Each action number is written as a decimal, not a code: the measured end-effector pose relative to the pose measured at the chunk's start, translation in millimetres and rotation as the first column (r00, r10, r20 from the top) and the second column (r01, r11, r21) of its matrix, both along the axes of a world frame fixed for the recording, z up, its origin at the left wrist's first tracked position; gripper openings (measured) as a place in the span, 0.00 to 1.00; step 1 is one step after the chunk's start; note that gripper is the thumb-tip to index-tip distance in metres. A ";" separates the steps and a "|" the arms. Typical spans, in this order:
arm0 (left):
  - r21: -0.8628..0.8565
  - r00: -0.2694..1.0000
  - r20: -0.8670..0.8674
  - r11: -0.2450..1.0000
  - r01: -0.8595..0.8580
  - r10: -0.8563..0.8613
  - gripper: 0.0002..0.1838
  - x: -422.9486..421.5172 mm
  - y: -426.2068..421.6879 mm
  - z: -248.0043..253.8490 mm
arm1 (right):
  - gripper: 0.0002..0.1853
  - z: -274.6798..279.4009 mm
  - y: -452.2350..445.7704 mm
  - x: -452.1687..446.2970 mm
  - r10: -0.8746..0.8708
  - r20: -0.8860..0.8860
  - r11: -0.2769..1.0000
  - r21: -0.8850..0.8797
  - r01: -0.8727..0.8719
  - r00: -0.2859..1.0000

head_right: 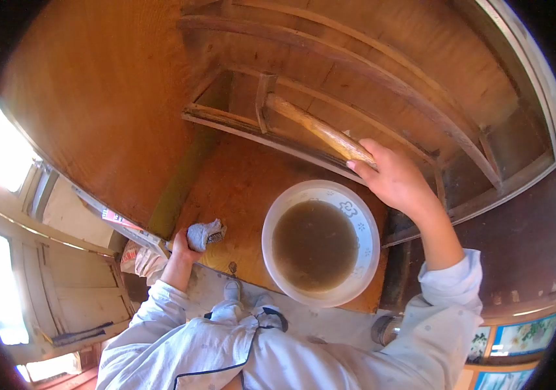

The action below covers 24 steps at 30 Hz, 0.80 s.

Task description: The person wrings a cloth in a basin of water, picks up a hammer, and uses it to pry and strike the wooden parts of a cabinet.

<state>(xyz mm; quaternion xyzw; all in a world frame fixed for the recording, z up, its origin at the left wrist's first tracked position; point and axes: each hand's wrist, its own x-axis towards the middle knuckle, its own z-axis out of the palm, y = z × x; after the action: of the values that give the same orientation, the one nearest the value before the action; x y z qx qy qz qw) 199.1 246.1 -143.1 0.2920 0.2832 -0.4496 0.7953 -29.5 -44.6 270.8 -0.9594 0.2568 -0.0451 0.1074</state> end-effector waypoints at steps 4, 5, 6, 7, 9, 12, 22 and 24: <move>-0.007 0.998 0.066 1.000 0.011 -0.011 0.15 11.3 -13.9 -16.3 | 0.16 13.7 9.9 13.0 -0.017 -0.080 0.998 -0.062 0.012 0.997; 0.011 0.996 0.086 1.000 0.001 -0.002 0.15 10.0 -20.3 -13.5 | 0.16 17.7 10.7 14.4 -0.010 -0.088 0.998 -0.070 0.004 0.996; 0.033 0.994 0.106 0.999 -0.010 0.006 0.14 9.4 -22.8 -12.6 | 0.16 20.9 11.6 16.3 -0.003 -0.096 0.997 -0.074 -0.004 0.995; 0.080 0.990 0.144 0.997 -0.009 -0.002 0.14 14.0 -24.6 -28.9 | 0.16 23.5 10.9 18.1 0.007 -0.102 0.997 -0.075 -0.015 0.995; 0.169 0.975 0.222 0.985 -0.017 -0.021 0.14 27.3 -31.4 -72.9 | 0.16 29.8 3.6 17.9 0.067 -0.088 0.996 -0.046 -0.071 0.994; 0.294 0.939 0.342 0.953 -0.075 -0.032 0.15 14.7 -37.9 -22.7 | 0.16 51.6 -4.1 20.1 0.139 -0.152 0.986 -0.071 -0.151 0.979; 0.426 0.819 0.573 0.867 -0.259 -0.037 0.15 5.6 -49.9 -14.0 | 0.16 68.5 -45.4 18.2 0.515 -0.240 0.643 -0.527 -0.556 0.823; 0.527 0.790 0.585 0.827 -0.198 -0.184 0.16 1.2 -43.2 0.3 | 0.16 73.6 -44.9 22.6 0.494 -0.211 0.725 -0.437 -0.533 0.844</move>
<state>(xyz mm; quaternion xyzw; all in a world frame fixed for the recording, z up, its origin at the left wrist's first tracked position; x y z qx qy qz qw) 200.3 202.9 -142.7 0.6413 0.1303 -0.2232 0.7224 -6.9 -89.5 344.5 -0.9895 -0.0340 -0.0375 -0.1354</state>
